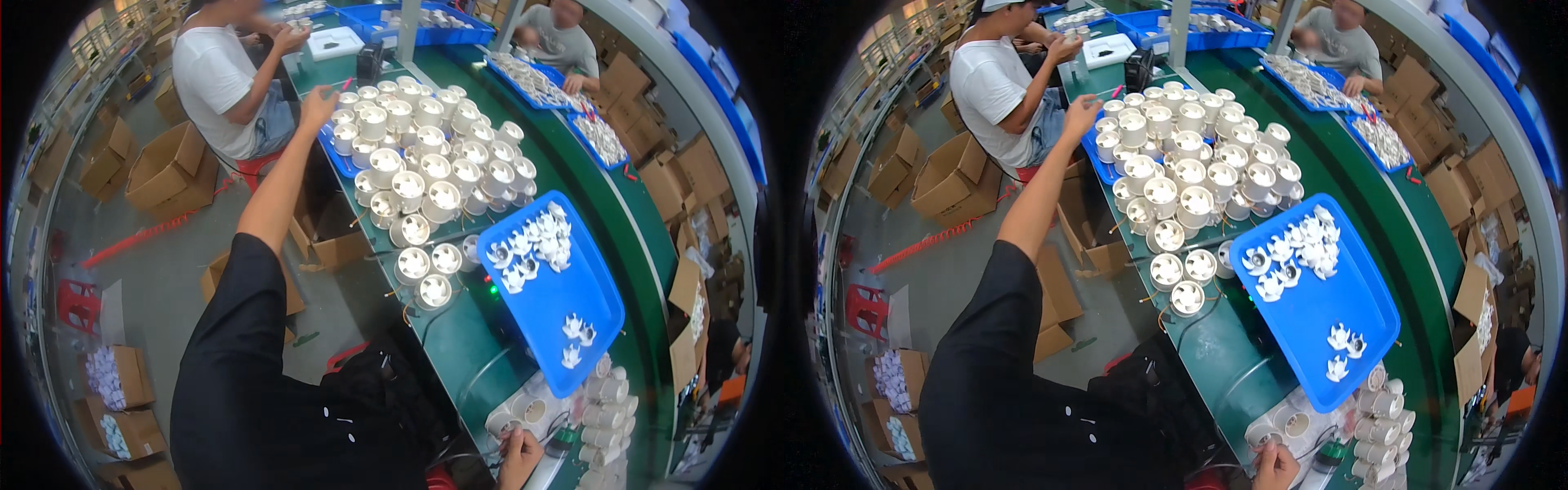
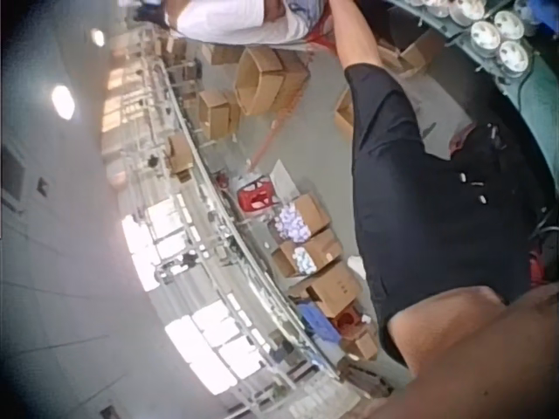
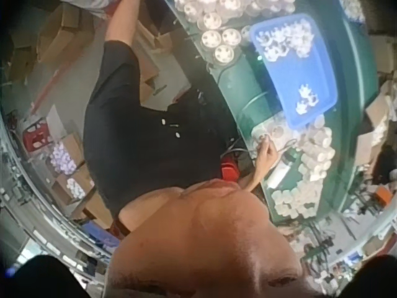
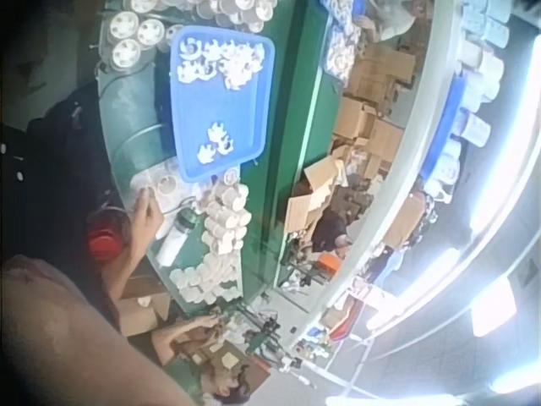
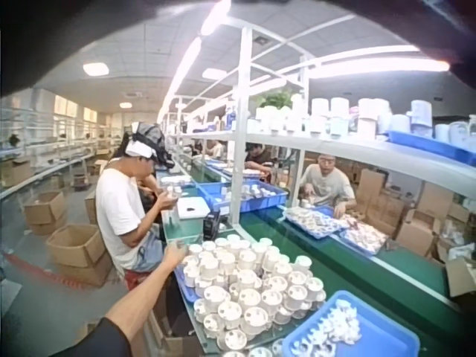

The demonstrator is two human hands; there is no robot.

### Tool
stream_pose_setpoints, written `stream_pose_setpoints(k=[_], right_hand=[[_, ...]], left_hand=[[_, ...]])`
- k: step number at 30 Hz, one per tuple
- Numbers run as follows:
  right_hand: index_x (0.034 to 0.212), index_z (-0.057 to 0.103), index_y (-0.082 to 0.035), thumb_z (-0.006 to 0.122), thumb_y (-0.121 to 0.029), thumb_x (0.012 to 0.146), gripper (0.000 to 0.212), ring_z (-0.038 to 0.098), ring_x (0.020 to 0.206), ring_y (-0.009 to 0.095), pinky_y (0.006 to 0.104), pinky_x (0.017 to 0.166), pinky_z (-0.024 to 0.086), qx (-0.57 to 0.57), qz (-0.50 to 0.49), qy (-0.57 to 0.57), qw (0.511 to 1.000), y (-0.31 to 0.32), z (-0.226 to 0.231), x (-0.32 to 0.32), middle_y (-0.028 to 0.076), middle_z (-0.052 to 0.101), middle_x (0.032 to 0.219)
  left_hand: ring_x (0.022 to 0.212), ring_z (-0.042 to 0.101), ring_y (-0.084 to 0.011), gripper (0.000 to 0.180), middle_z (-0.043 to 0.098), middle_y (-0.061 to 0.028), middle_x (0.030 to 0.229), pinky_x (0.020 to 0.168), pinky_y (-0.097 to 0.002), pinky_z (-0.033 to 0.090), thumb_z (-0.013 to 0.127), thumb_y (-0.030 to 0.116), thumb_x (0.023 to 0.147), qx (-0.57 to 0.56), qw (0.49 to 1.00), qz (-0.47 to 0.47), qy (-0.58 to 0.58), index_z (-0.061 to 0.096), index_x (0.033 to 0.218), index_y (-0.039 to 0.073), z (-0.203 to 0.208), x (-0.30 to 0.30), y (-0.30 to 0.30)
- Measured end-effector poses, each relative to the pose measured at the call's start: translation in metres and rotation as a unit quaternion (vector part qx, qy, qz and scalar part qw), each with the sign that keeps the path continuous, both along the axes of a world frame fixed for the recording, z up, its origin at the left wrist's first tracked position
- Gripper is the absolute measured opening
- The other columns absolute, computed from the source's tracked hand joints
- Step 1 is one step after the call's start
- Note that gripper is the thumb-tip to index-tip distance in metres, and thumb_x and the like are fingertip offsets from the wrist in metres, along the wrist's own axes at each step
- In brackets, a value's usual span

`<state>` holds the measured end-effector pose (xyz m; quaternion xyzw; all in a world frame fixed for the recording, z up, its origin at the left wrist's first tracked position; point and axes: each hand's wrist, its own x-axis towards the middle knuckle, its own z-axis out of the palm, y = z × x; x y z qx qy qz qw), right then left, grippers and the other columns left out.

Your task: Assemble small cooling fans into their plastic housings and apply sealant or glue using an industrial syringe.

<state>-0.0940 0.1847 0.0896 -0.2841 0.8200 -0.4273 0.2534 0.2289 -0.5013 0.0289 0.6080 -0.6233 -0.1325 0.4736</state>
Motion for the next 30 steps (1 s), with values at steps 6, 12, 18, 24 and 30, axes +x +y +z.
stream_pose_setpoints(k=[6, 12, 18, 24, 30], right_hand=[[0.07, 0.062, 0.003, 0.058, -0.018, 0.096, 0.033, 0.045, 0.054, 0.007, 0.0242, 0.052, 0.033, -0.01, -0.02, -0.025, 0.999, 0.005, 0.0, -0.006, 0.001, 0.053, 0.057], [0.07, 0.062, 0.001, 0.056, -0.023, 0.099, 0.037, 0.044, 0.052, 0.006, 0.0233, 0.05, 0.032, -0.05, -0.128, -0.032, 0.99, 0.02, 0.005, -0.018, 0.0, 0.051, 0.057], [0.073, 0.063, 0.001, 0.056, -0.024, 0.1, 0.037, 0.042, 0.052, 0.004, 0.0209, 0.049, 0.03, -0.104, -0.184, -0.022, 0.977, 0.04, -0.001, -0.019, -0.002, 0.05, 0.057], [0.073, 0.063, 0.004, 0.057, -0.019, 0.099, 0.035, 0.045, 0.054, 0.004, 0.021, 0.049, 0.033, -0.094, -0.203, -0.065, 0.972, 0.052, -0.013, -0.013, 0.0, 0.053, 0.059], [0.073, 0.063, 0.004, 0.058, -0.016, 0.098, 0.032, 0.044, 0.053, 0.006, 0.0224, 0.05, 0.033, -0.108, -0.173, -0.04, 0.978, 0.03, 0.011, -0.03, 0.001, 0.053, 0.058]], left_hand=[[0.094, 0.064, -0.0151, 0.021, 0.068, -0.0087, 0.101, 0.087, -0.0274, 0.048, 0.059, 0.013, 0.096, -0.148, 0.969, -0.15, 0.127, 0.066, 0.109, -0.002, 0.041, -0.027, 0.143], [0.081, 0.061, -0.0155, 0.013, 0.063, -0.0073, 0.085, 0.076, -0.03, 0.049, 0.051, 0.01, 0.098, 0.006, 0.898, -0.382, 0.219, 0.058, 0.103, 0.001, 0.044, -0.137, 0.422], [0.11, 0.055, -0.0319, 0.049, 0.061, -0.0139, 0.113, 0.095, -0.0406, 0.042, 0.077, 0.026, 0.079, 0.108, 0.728, -0.677, -0.012, 0.058, 0.119, 0.004, 0.018, -0.232, 0.531], [0.118, 0.047, -0.032, 0.065, 0.055, -0.0118, 0.123, 0.097, -0.0425, 0.038, 0.081, 0.031, 0.072, 0.056, 0.725, -0.678, -0.109, 0.052, 0.122, 0.004, 0.006, -0.252, 0.558], [0.115, 0.054, -0.0307, 0.062, 0.062, -0.0092, 0.122, 0.1, -0.0398, 0.039, 0.085, 0.018, 0.067, 0.07, 0.711, -0.699, 0.013, 0.055, 0.12, 0.006, 0.018, -0.233, 0.515]])
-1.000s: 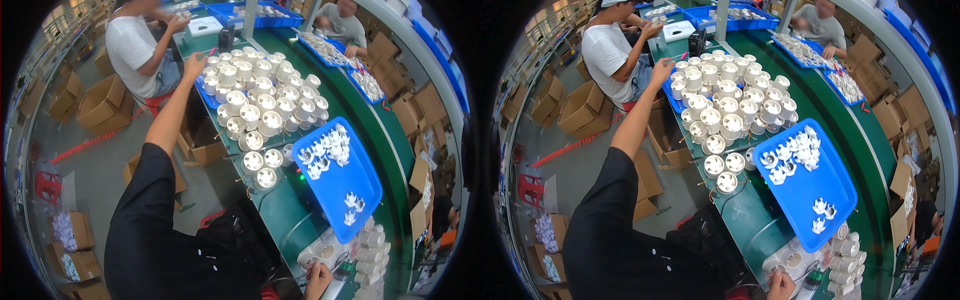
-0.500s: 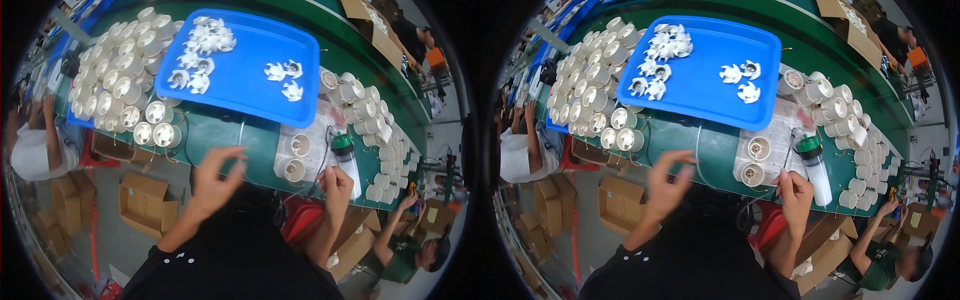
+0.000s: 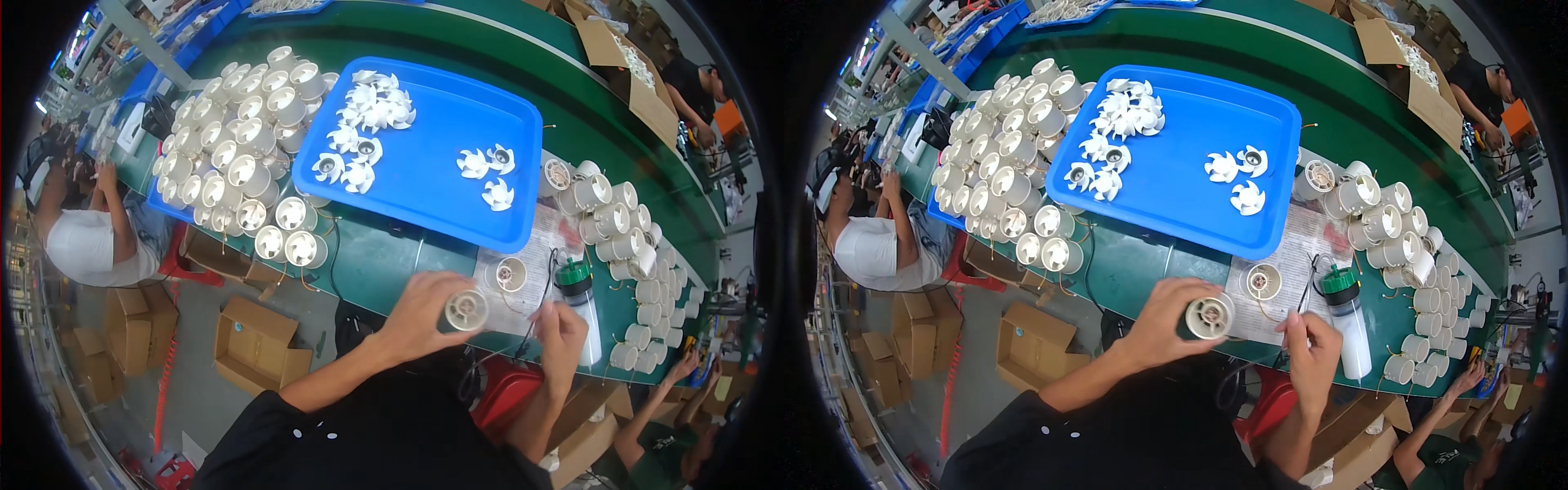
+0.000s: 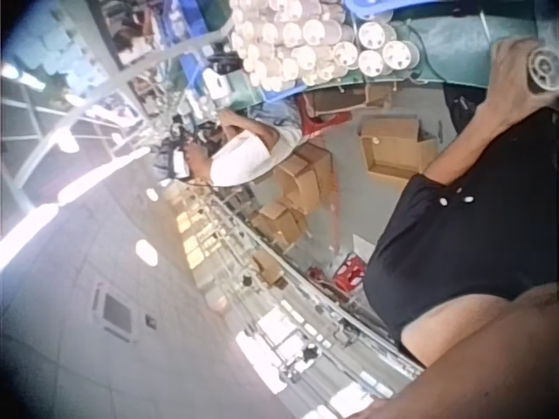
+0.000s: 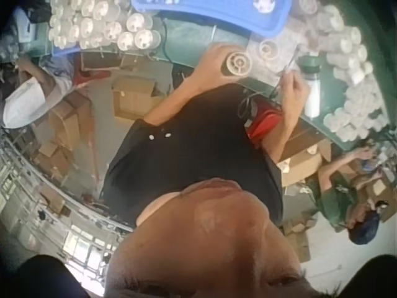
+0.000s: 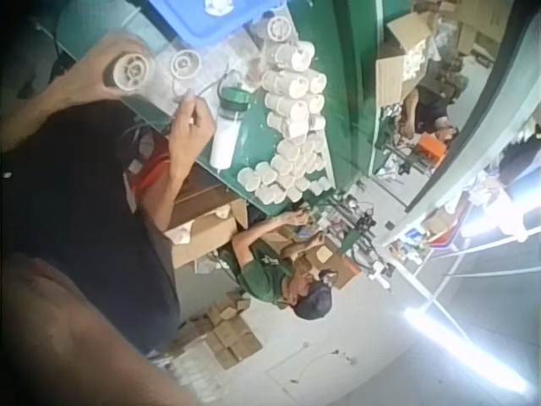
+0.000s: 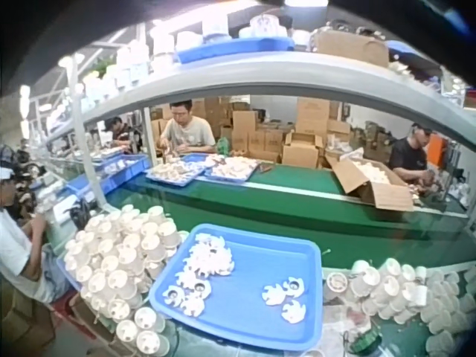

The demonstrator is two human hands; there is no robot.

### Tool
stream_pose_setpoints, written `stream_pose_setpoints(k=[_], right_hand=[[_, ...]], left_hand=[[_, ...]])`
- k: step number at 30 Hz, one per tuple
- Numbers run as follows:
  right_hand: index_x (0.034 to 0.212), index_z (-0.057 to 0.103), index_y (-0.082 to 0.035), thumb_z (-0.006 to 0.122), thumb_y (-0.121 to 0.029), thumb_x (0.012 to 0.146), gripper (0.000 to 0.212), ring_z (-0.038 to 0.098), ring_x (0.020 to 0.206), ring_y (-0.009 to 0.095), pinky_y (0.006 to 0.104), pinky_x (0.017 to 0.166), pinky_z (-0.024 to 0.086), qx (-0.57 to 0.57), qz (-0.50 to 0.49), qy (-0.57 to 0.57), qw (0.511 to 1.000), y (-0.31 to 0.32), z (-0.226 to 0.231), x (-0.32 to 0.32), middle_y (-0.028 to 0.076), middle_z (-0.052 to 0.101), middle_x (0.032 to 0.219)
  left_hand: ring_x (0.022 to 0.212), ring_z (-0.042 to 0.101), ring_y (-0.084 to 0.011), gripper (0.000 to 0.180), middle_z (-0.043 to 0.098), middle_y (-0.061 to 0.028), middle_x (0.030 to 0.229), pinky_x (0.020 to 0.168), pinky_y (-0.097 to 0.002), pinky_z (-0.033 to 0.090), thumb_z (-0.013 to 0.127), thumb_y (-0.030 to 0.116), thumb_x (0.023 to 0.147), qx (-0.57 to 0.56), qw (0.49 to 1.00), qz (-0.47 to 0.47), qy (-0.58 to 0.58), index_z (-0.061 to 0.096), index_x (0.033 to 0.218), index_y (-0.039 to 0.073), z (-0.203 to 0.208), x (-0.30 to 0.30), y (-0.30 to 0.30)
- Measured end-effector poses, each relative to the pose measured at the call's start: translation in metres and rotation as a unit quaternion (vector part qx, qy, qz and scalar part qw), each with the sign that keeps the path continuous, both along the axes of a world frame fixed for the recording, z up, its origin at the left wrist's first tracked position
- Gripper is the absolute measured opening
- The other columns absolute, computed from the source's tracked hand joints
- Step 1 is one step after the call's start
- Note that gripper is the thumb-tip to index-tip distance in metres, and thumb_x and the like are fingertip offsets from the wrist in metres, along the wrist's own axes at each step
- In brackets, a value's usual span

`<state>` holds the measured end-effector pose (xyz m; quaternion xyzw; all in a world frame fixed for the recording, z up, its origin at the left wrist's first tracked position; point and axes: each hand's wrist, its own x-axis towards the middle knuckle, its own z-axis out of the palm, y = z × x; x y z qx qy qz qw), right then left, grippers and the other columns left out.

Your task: Assemble small cooling fans into their plastic housings and apply sealant or glue using an industrial syringe.

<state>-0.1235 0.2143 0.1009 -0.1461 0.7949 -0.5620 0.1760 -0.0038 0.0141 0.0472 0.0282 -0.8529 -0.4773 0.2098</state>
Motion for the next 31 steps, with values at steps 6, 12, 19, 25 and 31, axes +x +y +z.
stream_pose_setpoints(k=[6, 12, 19, 25, 31], right_hand=[[0.095, 0.067, 0.003, 0.062, -0.01, 0.091, 0.015, 0.059, 0.072, 0.028, 0.0358, 0.066, 0.045, 0.024, 0.147, 0.284, 0.947, -0.108, 0.033, -0.06, 0.015, 0.061, 0.084], [0.098, 0.068, 0.003, 0.069, -0.013, 0.084, 0.022, 0.053, 0.101, 0.036, 0.0449, 0.087, 0.044, 0.221, 0.164, 0.453, 0.848, -0.18, -0.003, -0.108, 0.018, 0.06, 0.098], [0.09, 0.063, 0.0, 0.071, -0.011, 0.08, 0.017, 0.057, 0.089, 0.035, 0.0435, 0.08, 0.045, 0.077, 0.204, 0.348, 0.912, -0.175, 0.0, -0.108, 0.016, 0.061, 0.09], [0.077, 0.059, -0.005, 0.071, -0.004, 0.075, 0.013, 0.056, 0.069, 0.019, 0.0296, 0.055, 0.043, 0.001, 0.275, 0.709, 0.649, -0.128, 0.011, -0.078, 0.005, 0.058, 0.079], [0.08, 0.062, -0.004, 0.074, -0.003, 0.073, 0.014, 0.059, 0.073, 0.017, 0.0276, 0.055, 0.043, -0.03, 0.275, 0.73, 0.625, -0.116, -0.002, -0.064, 0.008, 0.062, 0.084]], left_hand=[[0.113, 0.053, -0.0325, 0.057, 0.059, -0.0137, 0.116, 0.098, -0.0417, 0.042, 0.083, 0.015, 0.067, 0.031, 0.988, 0.151, 0.012, 0.058, 0.116, 0.004, -0.039, 0.0, -0.021], [0.12, 0.05, -0.0319, 0.053, 0.057, -0.0151, 0.121, 0.1, -0.0409, 0.042, 0.081, 0.011, 0.07, 0.057, 0.985, 0.165, 0.014, 0.059, 0.117, 0.004, -0.041, -0.001, -0.025], [0.119, 0.05, -0.0321, 0.055, 0.057, -0.0152, 0.122, 0.1, -0.0409, 0.042, 0.083, 0.012, 0.068, 0.039, 0.99, 0.134, 0.004, 0.06, 0.118, 0.005, -0.036, 0.0, -0.026], [0.124, 0.049, -0.0308, 0.062, 0.059, -0.0136, 0.122, 0.101, -0.041, 0.043, 0.086, 0.016, 0.064, 0.054, 0.993, 0.1, -0.012, 0.062, 0.121, 0.005, -0.033, 0.0, -0.027], [0.125, 0.048, -0.029, 0.065, 0.058, -0.0117, 0.129, 0.103, -0.0411, 0.041, 0.086, 0.014, 0.063, 0.053, 0.992, 0.112, -0.001, 0.062, 0.122, 0.005, -0.035, 0.001, -0.03]])
